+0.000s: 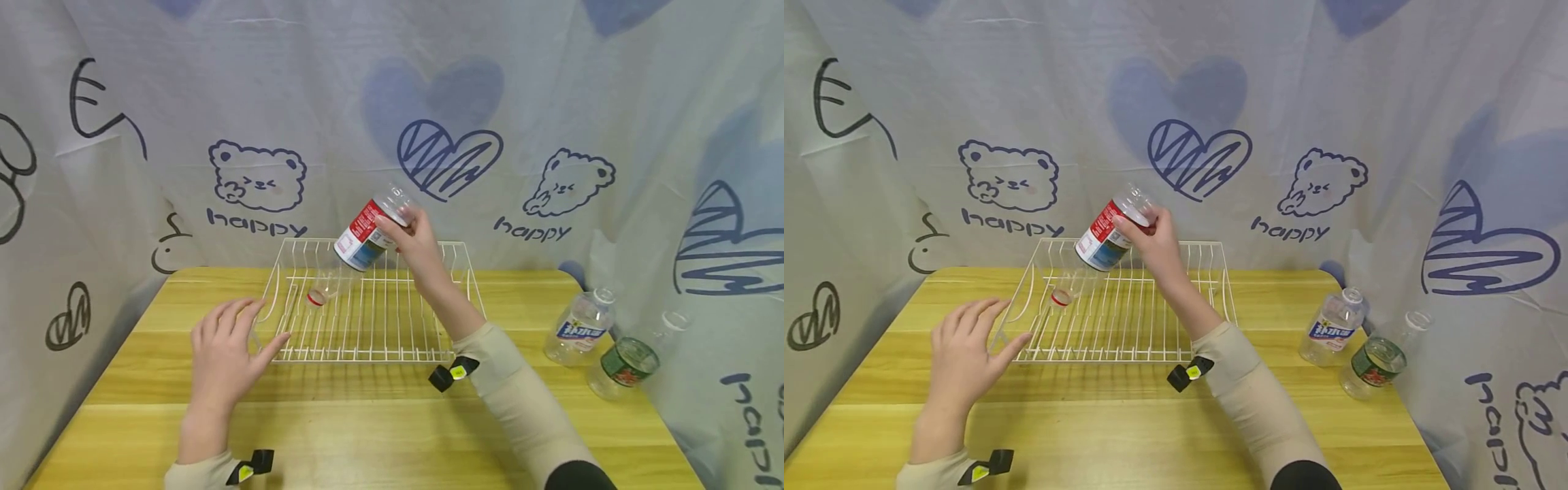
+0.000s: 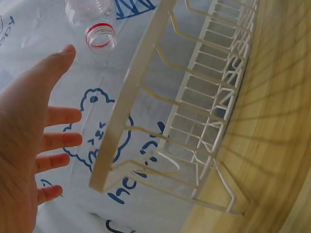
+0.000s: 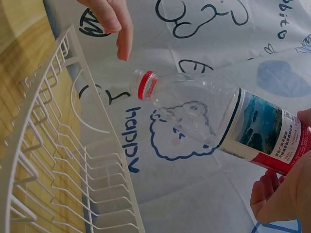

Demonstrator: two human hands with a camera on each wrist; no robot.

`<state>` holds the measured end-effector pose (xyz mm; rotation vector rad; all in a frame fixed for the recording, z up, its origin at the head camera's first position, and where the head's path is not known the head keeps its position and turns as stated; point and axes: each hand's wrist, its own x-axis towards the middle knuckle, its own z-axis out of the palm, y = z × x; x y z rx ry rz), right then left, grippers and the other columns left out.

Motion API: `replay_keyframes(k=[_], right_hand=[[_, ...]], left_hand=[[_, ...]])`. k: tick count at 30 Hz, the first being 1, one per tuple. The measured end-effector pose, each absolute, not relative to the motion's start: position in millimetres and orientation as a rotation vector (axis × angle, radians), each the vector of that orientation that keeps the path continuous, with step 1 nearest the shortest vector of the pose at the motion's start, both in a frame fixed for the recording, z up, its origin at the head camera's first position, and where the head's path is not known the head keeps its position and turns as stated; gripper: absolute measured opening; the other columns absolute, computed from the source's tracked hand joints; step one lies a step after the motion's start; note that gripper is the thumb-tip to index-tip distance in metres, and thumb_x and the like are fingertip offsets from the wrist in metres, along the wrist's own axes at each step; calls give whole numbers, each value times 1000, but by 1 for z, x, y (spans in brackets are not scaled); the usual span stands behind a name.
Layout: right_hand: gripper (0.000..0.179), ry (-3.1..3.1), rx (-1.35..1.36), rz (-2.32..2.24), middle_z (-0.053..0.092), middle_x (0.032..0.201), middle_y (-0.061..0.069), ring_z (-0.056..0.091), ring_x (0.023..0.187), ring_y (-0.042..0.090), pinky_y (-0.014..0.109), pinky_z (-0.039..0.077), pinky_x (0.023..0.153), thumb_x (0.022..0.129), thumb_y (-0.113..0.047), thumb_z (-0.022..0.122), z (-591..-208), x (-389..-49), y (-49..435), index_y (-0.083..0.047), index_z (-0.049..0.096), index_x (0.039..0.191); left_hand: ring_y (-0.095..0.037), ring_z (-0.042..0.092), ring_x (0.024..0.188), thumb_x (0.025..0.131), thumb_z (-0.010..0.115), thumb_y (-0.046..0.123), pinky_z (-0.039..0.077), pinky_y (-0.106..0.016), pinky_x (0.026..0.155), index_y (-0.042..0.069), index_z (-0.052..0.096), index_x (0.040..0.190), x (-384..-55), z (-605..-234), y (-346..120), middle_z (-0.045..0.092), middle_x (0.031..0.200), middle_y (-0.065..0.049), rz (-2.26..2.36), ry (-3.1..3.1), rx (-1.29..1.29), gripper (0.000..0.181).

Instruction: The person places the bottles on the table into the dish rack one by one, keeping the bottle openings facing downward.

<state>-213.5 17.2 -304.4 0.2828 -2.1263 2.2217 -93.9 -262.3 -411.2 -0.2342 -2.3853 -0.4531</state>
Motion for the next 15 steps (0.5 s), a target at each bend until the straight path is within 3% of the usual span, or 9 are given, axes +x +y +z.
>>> replay_keyframes(k=[2,6,9,15], right_hand=[[63,-2123,295,2207,57,116,9,51,96,12,25,43,78,87,-27,69,-303,-218,13,0,38,135],[63,-2144,305,2163,56,117,13,52,99,15,27,49,86,87,-26,71,-303,-226,6,3,38,133],[65,-2192,299,2110,56,117,13,53,99,17,29,50,85,86,-29,72,-304,-231,2,3,40,132],[65,-2292,307,2003,55,114,11,54,98,18,27,51,80,85,-34,74,-308,-244,-10,1,41,129]], left_hand=[[-41,41,132,81,65,58,32,-64,103,12,53,137,-94,-413,-265,53,141,-16,-438,-2507,-204,74],[-40,20,148,90,53,62,15,-70,115,16,30,153,-94,-418,-268,32,158,-17,-437,-2743,-149,82],[-38,6,152,93,47,64,4,-71,116,17,18,157,-95,-423,-269,19,163,-16,-474,-2828,-134,85],[-37,1,153,93,45,64,-2,-70,116,17,14,158,-98,-430,-272,12,164,-14,-516,-2881,-118,86]])
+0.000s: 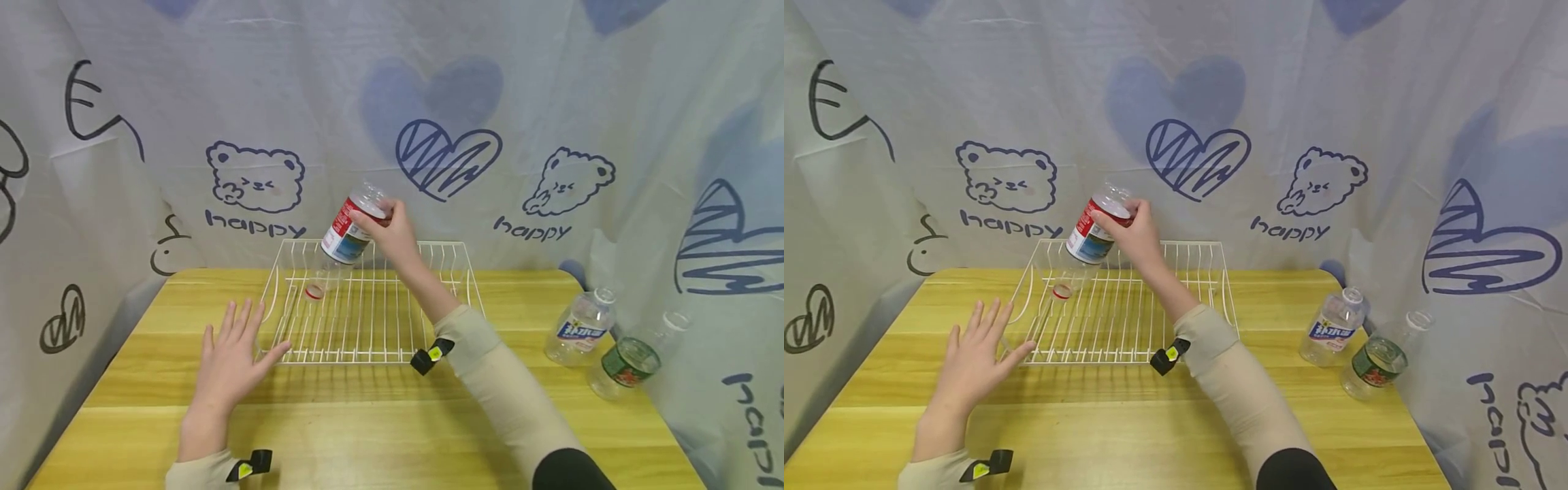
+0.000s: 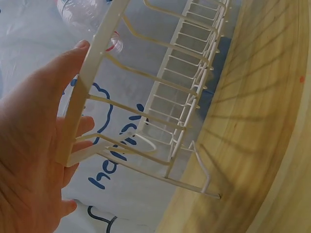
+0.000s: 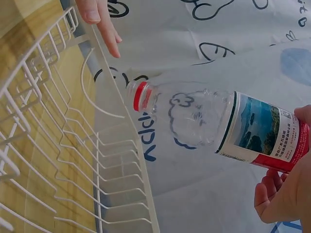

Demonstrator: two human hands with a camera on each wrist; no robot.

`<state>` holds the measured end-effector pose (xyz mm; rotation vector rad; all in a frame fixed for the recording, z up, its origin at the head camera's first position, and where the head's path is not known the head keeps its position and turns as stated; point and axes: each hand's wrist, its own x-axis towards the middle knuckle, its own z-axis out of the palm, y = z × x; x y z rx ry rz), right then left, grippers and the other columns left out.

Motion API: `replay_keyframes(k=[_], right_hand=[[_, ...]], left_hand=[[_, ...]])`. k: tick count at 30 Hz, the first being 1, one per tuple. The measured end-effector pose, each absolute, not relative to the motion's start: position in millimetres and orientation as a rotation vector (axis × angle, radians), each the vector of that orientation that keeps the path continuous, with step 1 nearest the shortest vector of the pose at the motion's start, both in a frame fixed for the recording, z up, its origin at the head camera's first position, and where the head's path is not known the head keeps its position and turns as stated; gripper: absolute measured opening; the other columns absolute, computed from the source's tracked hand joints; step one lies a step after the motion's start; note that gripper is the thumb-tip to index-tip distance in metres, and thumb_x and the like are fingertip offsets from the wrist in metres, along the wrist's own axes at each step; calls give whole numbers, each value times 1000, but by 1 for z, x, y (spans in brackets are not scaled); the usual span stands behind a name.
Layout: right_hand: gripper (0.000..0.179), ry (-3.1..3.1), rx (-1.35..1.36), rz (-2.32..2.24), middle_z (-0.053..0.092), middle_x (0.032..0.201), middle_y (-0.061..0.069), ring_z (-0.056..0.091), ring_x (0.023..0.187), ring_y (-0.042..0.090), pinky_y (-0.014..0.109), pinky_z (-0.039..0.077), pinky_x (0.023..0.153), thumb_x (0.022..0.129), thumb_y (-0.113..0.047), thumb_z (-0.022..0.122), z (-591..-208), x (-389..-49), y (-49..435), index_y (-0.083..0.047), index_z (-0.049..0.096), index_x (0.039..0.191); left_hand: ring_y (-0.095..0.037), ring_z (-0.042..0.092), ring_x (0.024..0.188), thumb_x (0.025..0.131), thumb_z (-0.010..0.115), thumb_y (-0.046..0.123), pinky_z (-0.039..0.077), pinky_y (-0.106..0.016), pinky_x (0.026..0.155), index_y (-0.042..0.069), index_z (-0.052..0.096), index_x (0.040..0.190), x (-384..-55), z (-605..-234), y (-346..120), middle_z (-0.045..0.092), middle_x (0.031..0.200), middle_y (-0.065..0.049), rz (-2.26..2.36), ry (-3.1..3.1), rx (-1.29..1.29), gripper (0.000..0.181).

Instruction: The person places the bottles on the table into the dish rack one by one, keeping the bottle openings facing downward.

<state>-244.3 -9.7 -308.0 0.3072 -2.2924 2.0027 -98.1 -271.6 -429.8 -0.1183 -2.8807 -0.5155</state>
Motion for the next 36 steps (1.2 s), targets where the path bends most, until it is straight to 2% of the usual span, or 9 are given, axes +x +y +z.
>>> replay_keyframes(k=[6,15,22,36], right_hand=[[65,-2371,307,1911,56,115,13,56,99,20,28,53,78,84,-38,74,-309,-258,-22,0,42,126],[68,-2551,276,1615,57,122,16,58,111,27,40,55,93,83,-46,74,-318,-271,-43,-2,44,124],[68,-2634,238,1519,57,124,17,58,115,29,41,55,94,82,-47,75,-327,-273,-59,-3,44,124],[79,-2770,135,1414,57,126,16,58,114,29,40,57,90,79,-54,74,-339,-277,-76,-5,43,132]], left_hand=[[-39,1,152,95,42,64,-3,-70,116,17,11,158,-100,-431,-272,9,164,-14,-554,-2934,-113,85],[-37,-3,153,95,40,65,-5,-69,117,12,10,157,-100,-430,-270,8,164,-13,-595,-2969,-102,87],[-38,-4,152,94,38,67,-5,-70,116,6,9,156,-98,-427,-269,7,164,-15,-607,-3011,-72,92],[-39,-3,152,94,40,67,-4,-72,115,3,10,156,-98,-427,-267,7,164,-17,-622,-3011,-71,94]])
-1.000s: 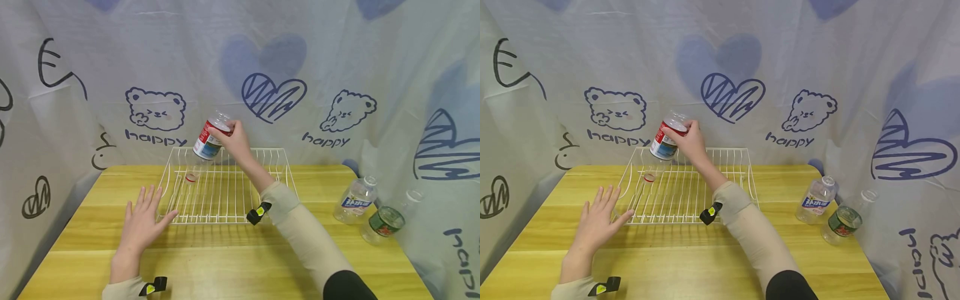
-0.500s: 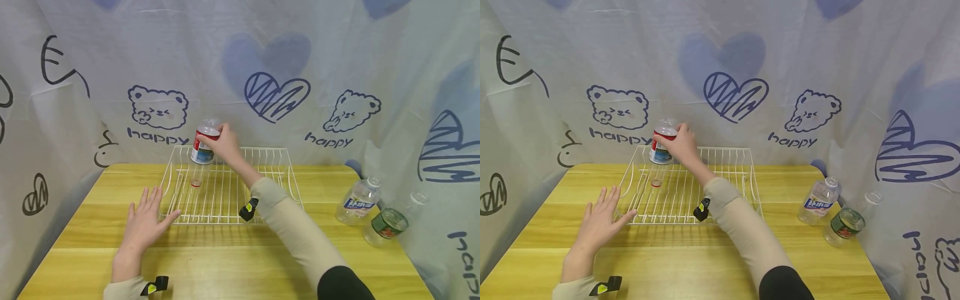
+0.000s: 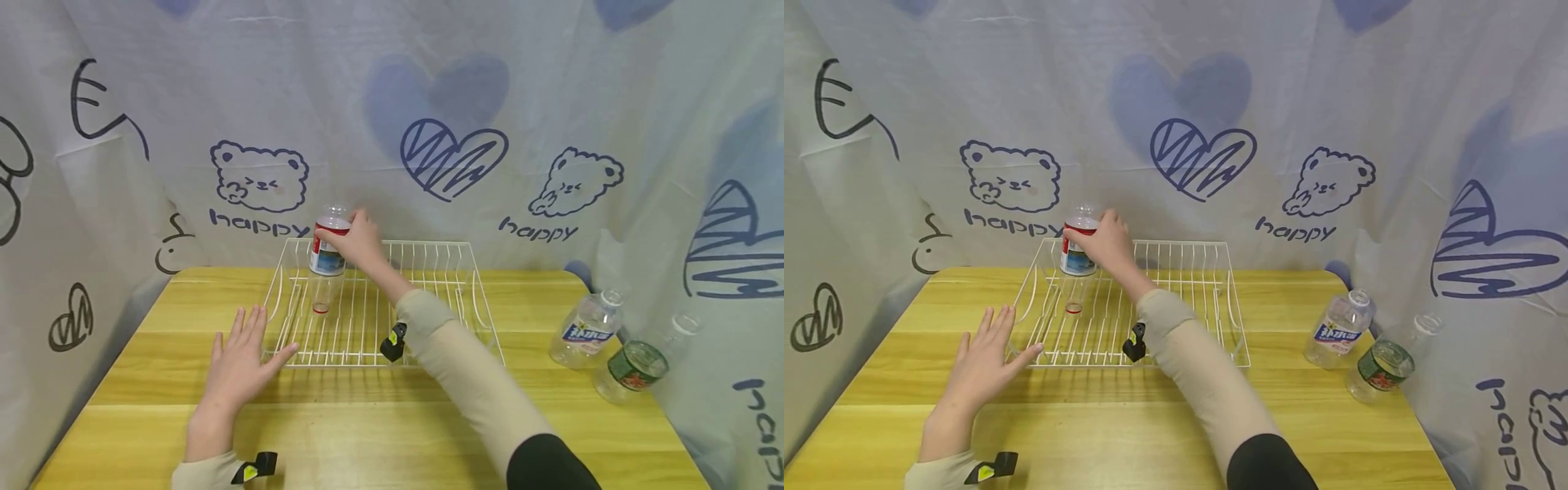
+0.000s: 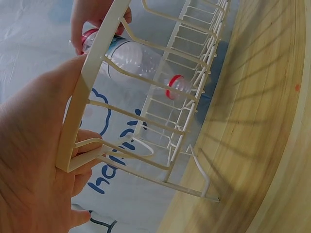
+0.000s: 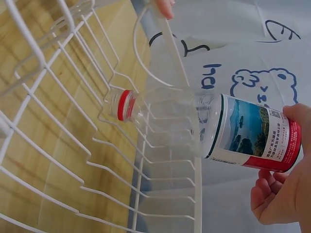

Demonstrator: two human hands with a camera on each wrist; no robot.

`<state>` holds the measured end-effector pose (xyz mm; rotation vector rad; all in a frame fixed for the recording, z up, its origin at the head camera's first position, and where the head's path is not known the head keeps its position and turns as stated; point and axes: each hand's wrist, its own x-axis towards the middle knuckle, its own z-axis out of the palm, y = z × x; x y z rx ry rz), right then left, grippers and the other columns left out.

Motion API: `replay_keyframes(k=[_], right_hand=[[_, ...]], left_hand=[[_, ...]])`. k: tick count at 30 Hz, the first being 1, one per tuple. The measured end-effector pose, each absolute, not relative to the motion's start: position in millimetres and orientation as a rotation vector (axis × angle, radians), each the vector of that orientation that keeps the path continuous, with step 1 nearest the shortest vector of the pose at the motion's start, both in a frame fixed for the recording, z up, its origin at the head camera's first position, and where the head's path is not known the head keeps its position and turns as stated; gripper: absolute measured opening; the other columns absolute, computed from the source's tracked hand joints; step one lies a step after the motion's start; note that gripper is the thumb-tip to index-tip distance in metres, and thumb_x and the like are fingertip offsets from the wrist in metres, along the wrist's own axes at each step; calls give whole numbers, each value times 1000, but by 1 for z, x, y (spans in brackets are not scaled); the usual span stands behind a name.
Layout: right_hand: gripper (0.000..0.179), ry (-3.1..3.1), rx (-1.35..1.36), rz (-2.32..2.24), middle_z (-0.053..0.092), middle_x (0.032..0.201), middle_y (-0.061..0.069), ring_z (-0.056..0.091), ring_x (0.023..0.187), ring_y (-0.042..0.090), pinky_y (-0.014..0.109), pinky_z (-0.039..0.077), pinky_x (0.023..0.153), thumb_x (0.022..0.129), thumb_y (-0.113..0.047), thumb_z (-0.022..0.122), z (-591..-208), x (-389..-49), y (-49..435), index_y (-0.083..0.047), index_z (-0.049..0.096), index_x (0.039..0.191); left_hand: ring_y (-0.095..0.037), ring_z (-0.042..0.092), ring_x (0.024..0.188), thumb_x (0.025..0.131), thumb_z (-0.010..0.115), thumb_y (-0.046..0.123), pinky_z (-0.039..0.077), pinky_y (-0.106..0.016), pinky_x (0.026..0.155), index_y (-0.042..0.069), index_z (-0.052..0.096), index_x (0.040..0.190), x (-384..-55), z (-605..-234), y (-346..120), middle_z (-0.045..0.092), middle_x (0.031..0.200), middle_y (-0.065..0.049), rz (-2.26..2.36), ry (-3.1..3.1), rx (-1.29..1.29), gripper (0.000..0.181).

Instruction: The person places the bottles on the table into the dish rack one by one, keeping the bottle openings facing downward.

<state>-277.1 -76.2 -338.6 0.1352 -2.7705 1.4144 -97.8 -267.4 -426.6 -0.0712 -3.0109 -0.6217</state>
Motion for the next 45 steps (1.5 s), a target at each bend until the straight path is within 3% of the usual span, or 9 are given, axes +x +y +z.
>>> replay_keyframes(k=[15,25,45], right_hand=[[80,-2793,98,1422,55,129,15,55,117,28,41,56,92,80,-55,73,-348,-282,-82,-6,42,136],[78,-2792,58,1429,58,122,13,59,109,27,38,58,86,80,-56,73,-348,-291,-88,-5,45,132],[83,-2856,-24,1351,58,125,16,58,113,29,41,54,94,81,-62,67,-363,-306,-90,-3,44,134]], left_hand=[[-38,-3,152,93,40,69,-4,-71,115,4,10,156,-96,-428,-266,7,164,-16,-625,-3015,-58,96],[-38,-1,152,93,41,69,-4,-70,115,3,11,156,-99,-430,-267,9,164,-16,-627,-3011,-58,96],[-37,0,152,92,41,69,-3,-70,116,4,11,156,-98,-430,-268,8,164,-15,-637,-2998,-42,96]])
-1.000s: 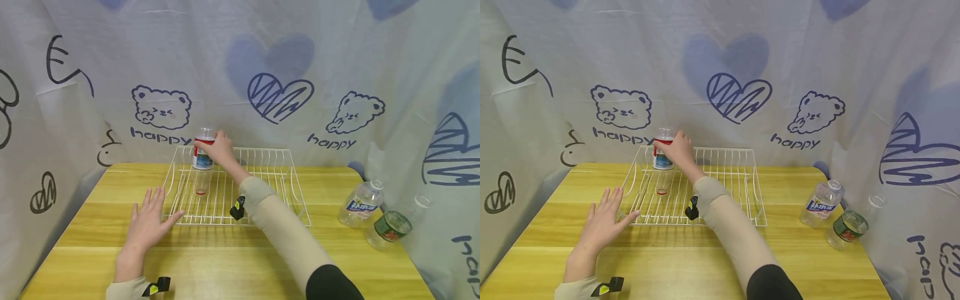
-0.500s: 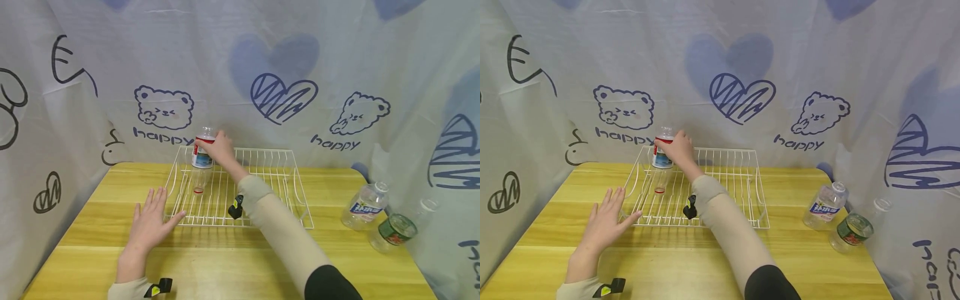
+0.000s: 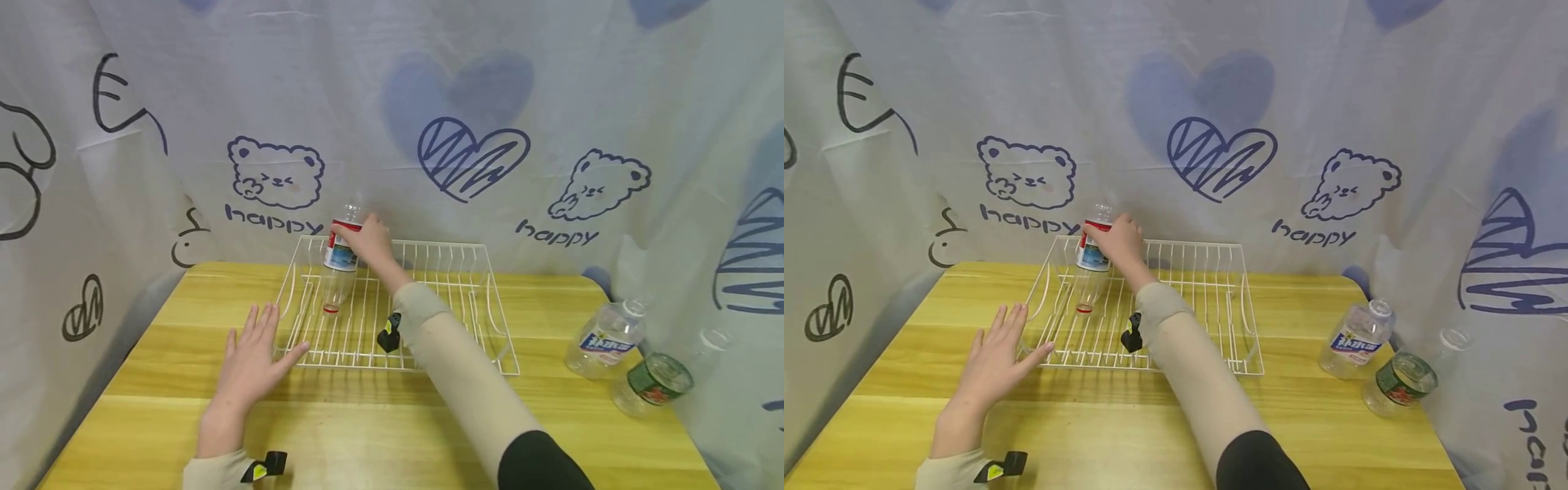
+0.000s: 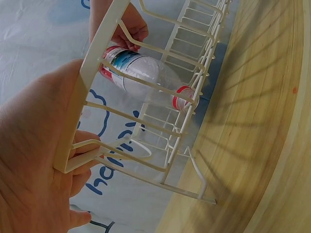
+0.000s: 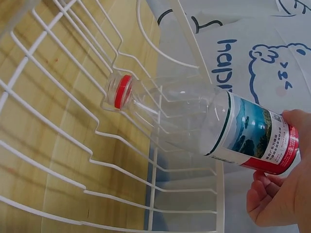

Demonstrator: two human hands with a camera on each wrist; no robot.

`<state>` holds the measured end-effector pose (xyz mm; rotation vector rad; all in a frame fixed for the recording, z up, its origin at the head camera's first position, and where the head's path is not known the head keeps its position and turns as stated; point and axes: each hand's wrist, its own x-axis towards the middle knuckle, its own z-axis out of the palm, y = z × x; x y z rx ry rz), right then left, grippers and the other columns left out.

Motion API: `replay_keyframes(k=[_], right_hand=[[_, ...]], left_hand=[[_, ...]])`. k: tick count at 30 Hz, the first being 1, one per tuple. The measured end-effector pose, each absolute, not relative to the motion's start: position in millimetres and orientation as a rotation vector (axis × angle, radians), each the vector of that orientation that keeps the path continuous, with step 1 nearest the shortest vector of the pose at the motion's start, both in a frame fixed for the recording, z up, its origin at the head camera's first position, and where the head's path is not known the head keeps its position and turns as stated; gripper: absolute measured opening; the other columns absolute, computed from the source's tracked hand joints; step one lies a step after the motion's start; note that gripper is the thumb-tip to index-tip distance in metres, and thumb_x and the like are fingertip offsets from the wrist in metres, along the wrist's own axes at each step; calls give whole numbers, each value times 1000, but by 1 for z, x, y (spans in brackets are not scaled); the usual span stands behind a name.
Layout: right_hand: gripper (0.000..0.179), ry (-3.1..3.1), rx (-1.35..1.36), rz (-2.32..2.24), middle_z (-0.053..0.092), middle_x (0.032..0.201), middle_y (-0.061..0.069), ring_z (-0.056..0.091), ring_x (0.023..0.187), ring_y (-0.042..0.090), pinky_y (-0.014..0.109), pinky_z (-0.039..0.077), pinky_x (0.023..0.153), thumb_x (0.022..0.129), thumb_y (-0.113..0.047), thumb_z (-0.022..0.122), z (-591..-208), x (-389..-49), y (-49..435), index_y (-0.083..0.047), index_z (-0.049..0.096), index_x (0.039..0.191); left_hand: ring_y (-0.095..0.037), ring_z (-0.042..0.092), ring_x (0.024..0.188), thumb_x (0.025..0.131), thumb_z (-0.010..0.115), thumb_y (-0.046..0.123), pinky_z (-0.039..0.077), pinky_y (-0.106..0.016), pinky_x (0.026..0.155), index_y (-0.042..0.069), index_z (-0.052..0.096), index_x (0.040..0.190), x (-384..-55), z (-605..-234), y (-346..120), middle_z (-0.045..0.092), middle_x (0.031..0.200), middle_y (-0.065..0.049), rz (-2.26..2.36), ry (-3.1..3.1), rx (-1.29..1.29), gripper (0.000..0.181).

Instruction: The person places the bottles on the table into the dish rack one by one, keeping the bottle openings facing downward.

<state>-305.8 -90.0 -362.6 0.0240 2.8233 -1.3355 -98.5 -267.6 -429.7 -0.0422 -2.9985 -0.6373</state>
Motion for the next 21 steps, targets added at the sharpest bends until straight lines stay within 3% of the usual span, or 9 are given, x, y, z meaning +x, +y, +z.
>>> replay_keyframes(k=[11,21], right_hand=[[82,2856,48,-1236,57,126,13,53,115,27,41,51,98,82,-65,63,-365,-309,-98,-5,43,134],[84,2877,66,-1204,56,127,14,53,117,29,44,48,99,80,-57,72,-370,-308,-110,-6,39,137]], left_hand=[[-37,0,153,92,41,69,-3,-69,117,5,10,156,-98,-430,-268,8,164,-14,-638,-3009,-30,96],[-36,1,153,92,43,68,-2,-69,117,5,12,156,-98,-430,-268,9,164,-14,-632,-2998,-20,96]])
